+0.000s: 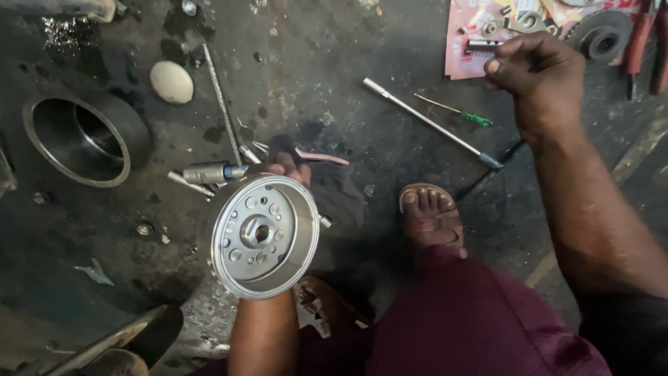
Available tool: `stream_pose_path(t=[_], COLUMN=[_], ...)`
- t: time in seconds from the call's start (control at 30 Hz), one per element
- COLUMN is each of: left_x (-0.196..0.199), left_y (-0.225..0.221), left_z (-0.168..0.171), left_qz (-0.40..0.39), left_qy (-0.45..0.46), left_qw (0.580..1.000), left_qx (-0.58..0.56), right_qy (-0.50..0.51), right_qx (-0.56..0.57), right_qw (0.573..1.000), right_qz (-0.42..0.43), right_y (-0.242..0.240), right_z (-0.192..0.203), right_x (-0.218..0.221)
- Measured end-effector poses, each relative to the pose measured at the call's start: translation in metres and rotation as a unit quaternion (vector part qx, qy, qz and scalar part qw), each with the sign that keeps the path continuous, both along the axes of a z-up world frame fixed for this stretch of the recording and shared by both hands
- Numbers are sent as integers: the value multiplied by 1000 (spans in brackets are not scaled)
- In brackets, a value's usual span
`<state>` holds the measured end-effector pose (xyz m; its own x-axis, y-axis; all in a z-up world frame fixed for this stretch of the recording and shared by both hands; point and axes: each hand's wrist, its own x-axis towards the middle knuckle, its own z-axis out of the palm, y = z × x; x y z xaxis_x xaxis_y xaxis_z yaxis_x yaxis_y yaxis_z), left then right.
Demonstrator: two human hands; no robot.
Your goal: Repairing and assembling motorcycle engine components, specifically focusing on the magneto flywheel.
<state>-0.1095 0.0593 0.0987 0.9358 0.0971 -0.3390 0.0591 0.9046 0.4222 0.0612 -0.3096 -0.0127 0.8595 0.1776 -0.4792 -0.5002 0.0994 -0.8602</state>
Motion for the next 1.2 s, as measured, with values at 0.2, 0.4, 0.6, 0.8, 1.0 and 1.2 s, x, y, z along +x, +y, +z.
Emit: stream_pose_path(t=[0.2,0.4,0.6,0.8,1.0,1.2], left_x=[1,2,12,14,23,21], left_y=[1,-41,-73,-79,-73,-69], left_z=[-2,-13,-24,-34,-28,-19], left_qz=[-25,-19,-14,-3,5,15], left_qy=[-35,-37,-47,-55,-60,-55], left_qw=[999,998,996,996,996,997], left_qx=[-22,-52,-78,-75,-61,-58], right_qy=[-4,13,2,-33,-43,-11], right_qx=[19,-18,-22,-78,-68,-146], right_qw=[1000,1000,999,996,995,980], right_qz=[-7,-3,-23,10,62,133], right_y=[-1,9,2,-17,1,31], right_z=[2,22,25,7,14,32], right_x=[0,8,8,-6,-14,-25])
